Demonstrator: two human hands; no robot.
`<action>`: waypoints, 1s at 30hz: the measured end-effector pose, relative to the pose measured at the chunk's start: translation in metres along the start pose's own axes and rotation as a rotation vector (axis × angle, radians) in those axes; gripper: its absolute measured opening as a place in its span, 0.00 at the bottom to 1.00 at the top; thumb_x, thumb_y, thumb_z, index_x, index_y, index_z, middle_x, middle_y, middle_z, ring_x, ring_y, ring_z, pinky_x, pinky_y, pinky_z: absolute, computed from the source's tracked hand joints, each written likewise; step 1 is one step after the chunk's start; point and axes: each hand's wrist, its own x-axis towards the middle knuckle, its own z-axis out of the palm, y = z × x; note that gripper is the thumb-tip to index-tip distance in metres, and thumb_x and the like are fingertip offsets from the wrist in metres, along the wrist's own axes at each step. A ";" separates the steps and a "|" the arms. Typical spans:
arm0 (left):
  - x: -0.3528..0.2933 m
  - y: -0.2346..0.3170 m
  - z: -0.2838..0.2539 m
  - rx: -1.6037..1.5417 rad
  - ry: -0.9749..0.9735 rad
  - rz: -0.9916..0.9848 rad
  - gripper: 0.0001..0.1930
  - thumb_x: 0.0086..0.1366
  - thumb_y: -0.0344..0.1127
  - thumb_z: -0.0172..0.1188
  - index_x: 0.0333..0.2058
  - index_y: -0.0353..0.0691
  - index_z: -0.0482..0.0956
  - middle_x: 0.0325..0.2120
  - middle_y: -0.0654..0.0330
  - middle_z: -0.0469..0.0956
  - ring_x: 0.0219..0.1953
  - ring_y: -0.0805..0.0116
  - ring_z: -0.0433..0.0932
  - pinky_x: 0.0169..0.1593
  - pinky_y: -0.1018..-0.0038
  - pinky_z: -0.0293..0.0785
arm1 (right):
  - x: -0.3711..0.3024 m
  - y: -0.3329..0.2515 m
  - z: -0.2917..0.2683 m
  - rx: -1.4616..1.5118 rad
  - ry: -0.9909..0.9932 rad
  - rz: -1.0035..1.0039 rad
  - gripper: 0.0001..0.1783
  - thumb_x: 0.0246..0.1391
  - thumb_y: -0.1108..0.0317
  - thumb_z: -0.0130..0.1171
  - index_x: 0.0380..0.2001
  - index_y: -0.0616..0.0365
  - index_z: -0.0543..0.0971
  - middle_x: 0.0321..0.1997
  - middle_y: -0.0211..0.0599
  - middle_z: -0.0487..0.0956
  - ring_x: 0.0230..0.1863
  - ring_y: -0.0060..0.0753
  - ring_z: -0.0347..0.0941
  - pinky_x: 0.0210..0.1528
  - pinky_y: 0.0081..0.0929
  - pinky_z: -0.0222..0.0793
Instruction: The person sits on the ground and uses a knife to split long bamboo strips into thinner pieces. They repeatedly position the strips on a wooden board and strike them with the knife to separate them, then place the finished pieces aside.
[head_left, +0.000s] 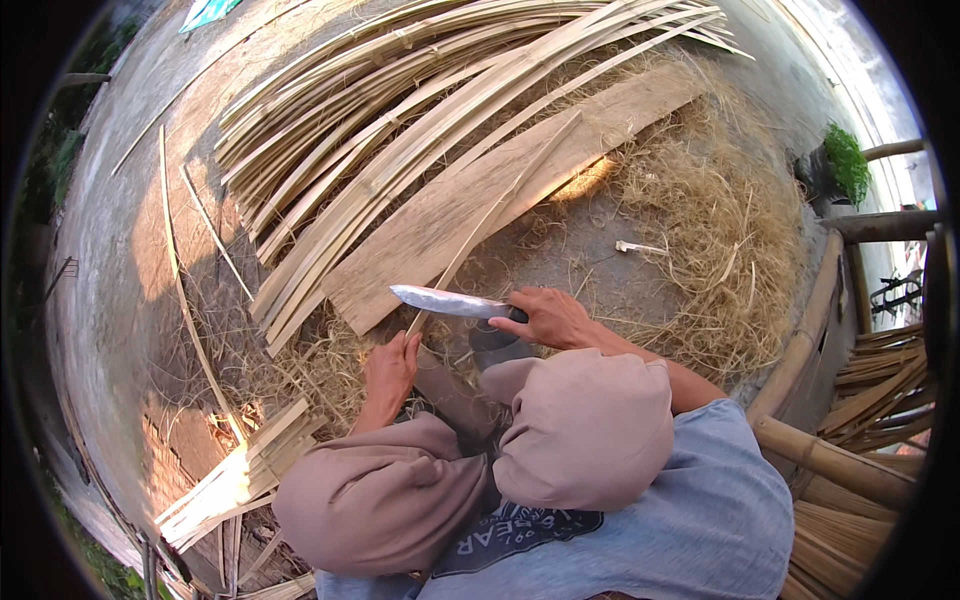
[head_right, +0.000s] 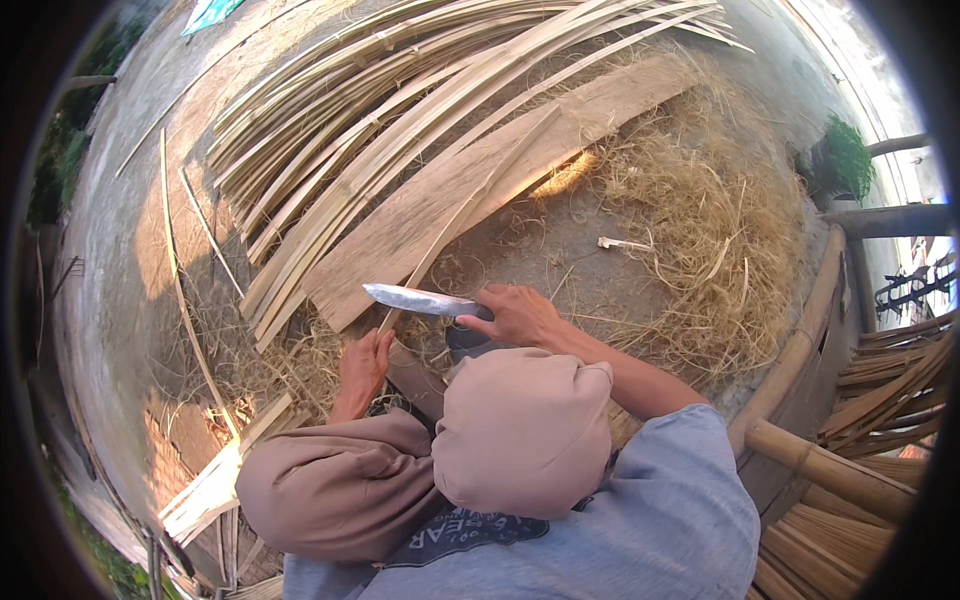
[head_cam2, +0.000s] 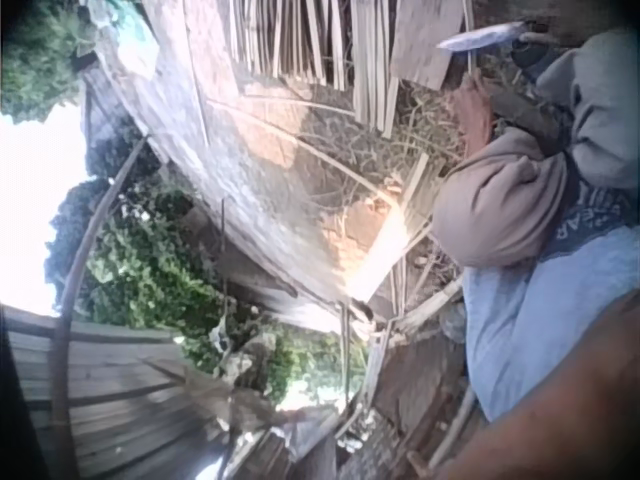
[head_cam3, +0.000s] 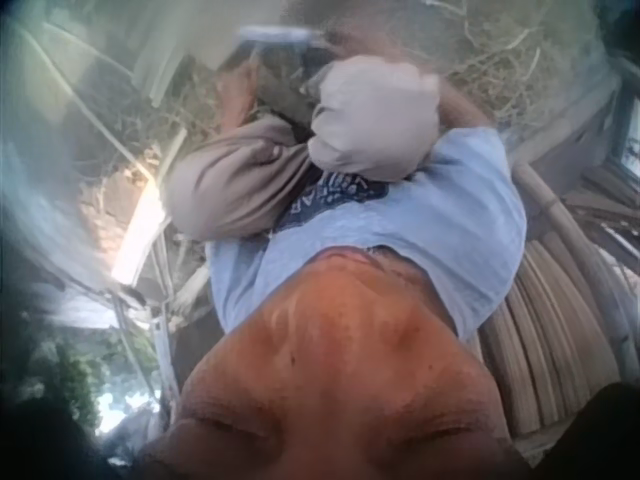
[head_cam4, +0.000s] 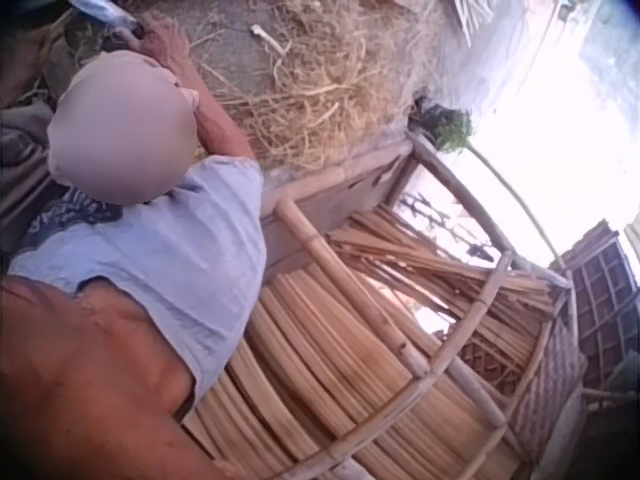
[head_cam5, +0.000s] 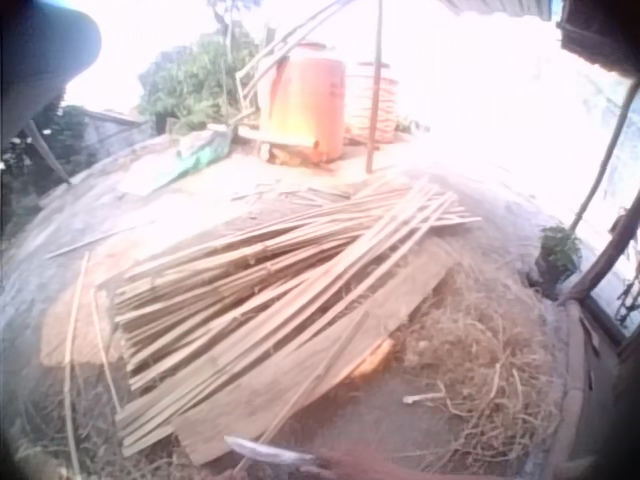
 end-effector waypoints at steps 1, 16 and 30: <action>0.000 0.000 -0.001 0.017 0.005 -0.005 0.21 0.75 0.50 0.57 0.33 0.35 0.81 0.21 0.39 0.77 0.28 0.33 0.78 0.31 0.46 0.70 | -0.006 -0.002 0.008 -0.019 0.025 -0.066 0.34 0.65 0.37 0.58 0.26 0.62 0.78 0.25 0.51 0.78 0.28 0.50 0.78 0.32 0.47 0.70; -0.006 -0.024 -0.007 0.080 0.065 0.023 0.20 0.75 0.49 0.57 0.32 0.36 0.79 0.20 0.40 0.76 0.27 0.35 0.78 0.31 0.47 0.70 | 0.049 0.083 -0.044 0.020 0.245 0.272 0.36 0.63 0.36 0.60 0.22 0.62 0.76 0.19 0.50 0.75 0.23 0.51 0.74 0.30 0.48 0.68; -0.034 -0.053 -0.053 0.044 -0.131 -0.141 0.24 0.75 0.55 0.55 0.32 0.38 0.79 0.22 0.41 0.79 0.29 0.35 0.79 0.34 0.47 0.72 | 0.082 0.159 -0.095 0.080 0.476 0.571 0.38 0.66 0.36 0.56 0.21 0.66 0.76 0.18 0.51 0.73 0.23 0.50 0.72 0.31 0.48 0.65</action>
